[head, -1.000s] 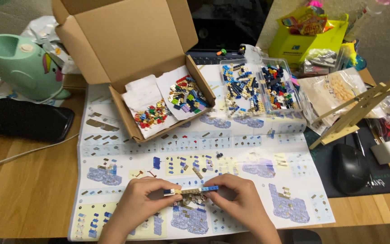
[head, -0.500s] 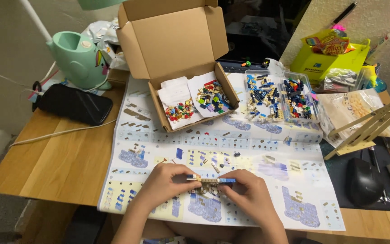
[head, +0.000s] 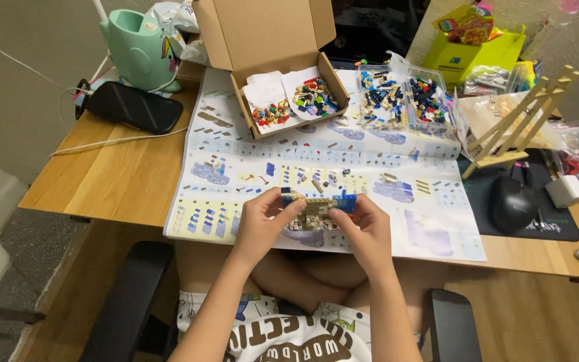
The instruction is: Assembling a miniature building block model by following printed instructions
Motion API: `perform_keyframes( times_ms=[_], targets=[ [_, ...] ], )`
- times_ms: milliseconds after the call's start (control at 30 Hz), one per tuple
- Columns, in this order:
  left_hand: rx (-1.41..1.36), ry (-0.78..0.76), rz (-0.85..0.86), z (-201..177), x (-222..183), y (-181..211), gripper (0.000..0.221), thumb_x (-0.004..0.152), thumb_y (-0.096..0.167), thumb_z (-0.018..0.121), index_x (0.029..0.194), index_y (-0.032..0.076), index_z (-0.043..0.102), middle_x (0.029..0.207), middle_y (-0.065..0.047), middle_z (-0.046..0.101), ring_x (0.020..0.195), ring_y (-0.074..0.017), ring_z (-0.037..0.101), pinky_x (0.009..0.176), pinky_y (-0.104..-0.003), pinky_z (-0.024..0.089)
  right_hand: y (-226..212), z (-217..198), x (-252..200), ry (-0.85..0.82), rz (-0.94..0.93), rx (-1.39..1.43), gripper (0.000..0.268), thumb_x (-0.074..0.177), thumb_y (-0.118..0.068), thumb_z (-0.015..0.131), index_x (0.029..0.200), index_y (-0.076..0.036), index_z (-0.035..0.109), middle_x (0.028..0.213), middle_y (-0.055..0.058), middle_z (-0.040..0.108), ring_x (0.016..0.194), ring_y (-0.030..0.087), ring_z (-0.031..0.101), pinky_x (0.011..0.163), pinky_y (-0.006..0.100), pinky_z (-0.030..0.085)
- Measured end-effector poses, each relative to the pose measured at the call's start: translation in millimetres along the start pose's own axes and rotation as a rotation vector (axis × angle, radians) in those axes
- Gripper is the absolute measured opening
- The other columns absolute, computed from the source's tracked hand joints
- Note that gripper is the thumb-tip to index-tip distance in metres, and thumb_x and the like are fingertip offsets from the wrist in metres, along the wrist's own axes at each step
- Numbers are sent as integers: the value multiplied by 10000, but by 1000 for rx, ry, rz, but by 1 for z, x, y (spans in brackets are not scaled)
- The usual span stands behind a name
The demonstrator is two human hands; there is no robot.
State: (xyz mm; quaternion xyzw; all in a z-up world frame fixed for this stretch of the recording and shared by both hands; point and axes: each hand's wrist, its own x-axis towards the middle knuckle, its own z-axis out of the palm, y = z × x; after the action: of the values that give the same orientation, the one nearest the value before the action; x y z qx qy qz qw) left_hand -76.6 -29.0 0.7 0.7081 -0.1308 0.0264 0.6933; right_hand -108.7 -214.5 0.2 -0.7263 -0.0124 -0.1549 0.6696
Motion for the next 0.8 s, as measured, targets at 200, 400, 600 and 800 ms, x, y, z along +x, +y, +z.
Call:
perform_keyframes(
  times_ms=[200, 400, 600, 800],
  targets=[
    [-23, 37, -41, -2, -27, -30, 127, 829, 214, 798, 842, 100, 741, 709, -27, 741, 733, -75, 673, 680, -243, 560, -8, 4, -35, 18, 53, 55, 21, 867, -65, 711, 882, -69, 697, 715, 43, 682, 657, 100, 585, 662, 286, 550],
    [-118, 7, -121, 2, -51, -41, 144, 842, 201, 783, 887, 77, 727, 746, -45, 740, 719, -73, 647, 596, -270, 596, 1, 6, -63, 34, 145, 136, 68, 859, -67, 709, 889, -25, 664, 638, 102, 615, 490, 175, 620, 462, 329, 595],
    [-259, 32, -198, 9, -58, -41, 185, 916, 216, 672, 982, 44, 685, 779, -56, 715, 685, -92, 665, 505, -279, 618, 8, 18, -74, 91, 175, 201, 112, 884, -92, 682, 935, -5, 632, 670, 81, 597, 541, 172, 634, 464, 354, 623],
    [-266, 40, -186, 10, -67, -29, 210, 937, 218, 629, 1008, 24, 665, 760, -89, 703, 619, -102, 646, 463, -299, 629, 17, 20, -80, 97, 160, 262, 137, 916, -109, 621, 1017, -24, 581, 700, 93, 614, 558, 223, 690, 475, 335, 629]
  ],
)
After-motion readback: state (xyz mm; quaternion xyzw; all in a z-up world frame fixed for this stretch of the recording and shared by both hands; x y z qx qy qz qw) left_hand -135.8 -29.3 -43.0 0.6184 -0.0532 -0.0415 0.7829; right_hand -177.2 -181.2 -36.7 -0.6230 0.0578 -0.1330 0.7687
